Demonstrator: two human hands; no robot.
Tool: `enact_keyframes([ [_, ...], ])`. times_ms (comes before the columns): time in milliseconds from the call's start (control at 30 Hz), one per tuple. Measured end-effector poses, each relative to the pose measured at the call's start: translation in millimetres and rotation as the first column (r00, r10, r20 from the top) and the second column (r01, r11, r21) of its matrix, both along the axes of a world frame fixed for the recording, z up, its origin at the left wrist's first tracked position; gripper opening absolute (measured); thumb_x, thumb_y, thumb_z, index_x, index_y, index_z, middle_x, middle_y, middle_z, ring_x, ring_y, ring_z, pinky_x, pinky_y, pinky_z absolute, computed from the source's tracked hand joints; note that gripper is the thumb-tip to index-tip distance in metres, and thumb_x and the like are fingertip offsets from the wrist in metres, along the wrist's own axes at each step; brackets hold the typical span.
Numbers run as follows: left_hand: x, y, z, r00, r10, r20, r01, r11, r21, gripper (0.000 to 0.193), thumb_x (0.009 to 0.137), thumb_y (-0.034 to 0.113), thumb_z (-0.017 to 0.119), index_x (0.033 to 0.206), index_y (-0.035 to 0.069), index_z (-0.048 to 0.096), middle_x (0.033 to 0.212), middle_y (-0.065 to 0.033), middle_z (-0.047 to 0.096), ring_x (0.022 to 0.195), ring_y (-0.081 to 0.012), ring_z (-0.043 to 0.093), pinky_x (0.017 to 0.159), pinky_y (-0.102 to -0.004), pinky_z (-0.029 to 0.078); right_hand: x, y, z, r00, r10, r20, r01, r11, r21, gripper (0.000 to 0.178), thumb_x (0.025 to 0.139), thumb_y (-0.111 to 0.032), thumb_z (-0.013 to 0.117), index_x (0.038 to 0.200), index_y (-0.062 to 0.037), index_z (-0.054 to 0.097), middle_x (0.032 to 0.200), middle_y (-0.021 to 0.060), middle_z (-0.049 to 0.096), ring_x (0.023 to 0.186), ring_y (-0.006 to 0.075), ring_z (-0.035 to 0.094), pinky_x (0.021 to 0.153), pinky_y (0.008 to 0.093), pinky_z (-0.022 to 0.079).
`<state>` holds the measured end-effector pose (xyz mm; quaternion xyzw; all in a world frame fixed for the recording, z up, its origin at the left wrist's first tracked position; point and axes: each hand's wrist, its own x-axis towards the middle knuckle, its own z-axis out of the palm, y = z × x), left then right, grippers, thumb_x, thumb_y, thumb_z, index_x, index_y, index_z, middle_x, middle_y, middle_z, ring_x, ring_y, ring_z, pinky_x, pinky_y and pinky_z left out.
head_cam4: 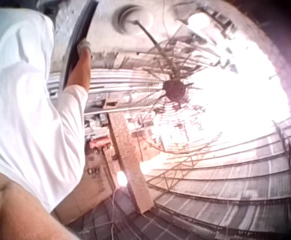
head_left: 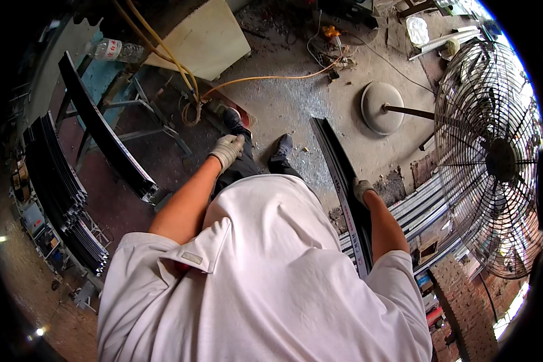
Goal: The person repeatedly picks up long black metal profiles, places them into a cutting machine, and operates the lever to cut them. After each cut, the person removes the profile and places it on a nearby stack. The process is repeated multiple times in a workshop setting.
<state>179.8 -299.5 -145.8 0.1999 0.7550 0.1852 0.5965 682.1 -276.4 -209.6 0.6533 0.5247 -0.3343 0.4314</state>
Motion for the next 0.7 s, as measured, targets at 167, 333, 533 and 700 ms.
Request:
enact_keyframes([
  [167, -7, -1, -7, 1.0, 0.016, 0.02, -0.016, 1.0, -0.014, 0.037, 0.094, 0.037, 0.053, 0.086, 0.002, 0.061, 0.071, -0.0031, 0.058, 0.059, -0.0117, 0.054, 0.059, -0.0288, 0.047, -5, -1, 0, 1.0, -0.021, -0.001, 0.021, 0.998, 0.063, 0.068, 0.097, -0.051, 0.027, 0.109, 0.0054, 0.063, 0.11, 0.0282, 0.062, 0.114, 0.0389, 0.056, 0.096, 0.0453, 0.045],
  [333, -8, 1, -4, 1.0, 0.005, 0.019, -0.005, 1.0, -0.015, 0.038, 0.094, 0.038, 0.054, 0.088, 0.002, 0.062, 0.072, -0.0029, 0.058, 0.059, -0.0114, 0.054, 0.059, -0.0277, 0.047, -2, -3, 4, 1.0, 0.004, -0.005, -0.004, 0.997, 0.074, 0.065, 0.097, -0.049, 0.03, 0.106, 0.005, 0.064, 0.108, 0.0278, 0.062, 0.111, 0.0404, 0.057, 0.094, 0.0467, 0.047],
  [533, -11, -3, -13, 0.989, -0.145, -0.03, 0.144, 0.989, -0.022, 0.035, 0.092, 0.036, 0.057, 0.093, 0.001, 0.062, 0.076, -0.0086, 0.064, 0.064, -0.0159, 0.058, 0.064, -0.0322, 0.049, -18, 10, 31, 0.999, -0.025, -0.027, 0.028, 0.991, 0.128, 0.055, 0.097, -0.046, 0.035, 0.107, -0.0013, 0.065, 0.108, 0.0275, 0.062, 0.107, 0.042, 0.058, 0.092, 0.0473, 0.047],
  [700, 2, 5, -8, 0.899, -0.37, -0.233, 0.409, 0.9, 0.152, 0.036, 0.089, 0.037, 0.06, 0.099, 0.002, 0.062, 0.079, -0.0092, 0.064, 0.071, -0.0186, 0.059, 0.069, -0.0337, 0.049, -64, 35, 91, 0.997, 0.072, -0.019, -0.065, 0.97, 0.234, 0.044, 0.096, -0.041, 0.038, 0.112, -0.0079, 0.063, 0.105, 0.0251, 0.064, 0.104, 0.04, 0.061, 0.089, 0.0475, 0.049],
])
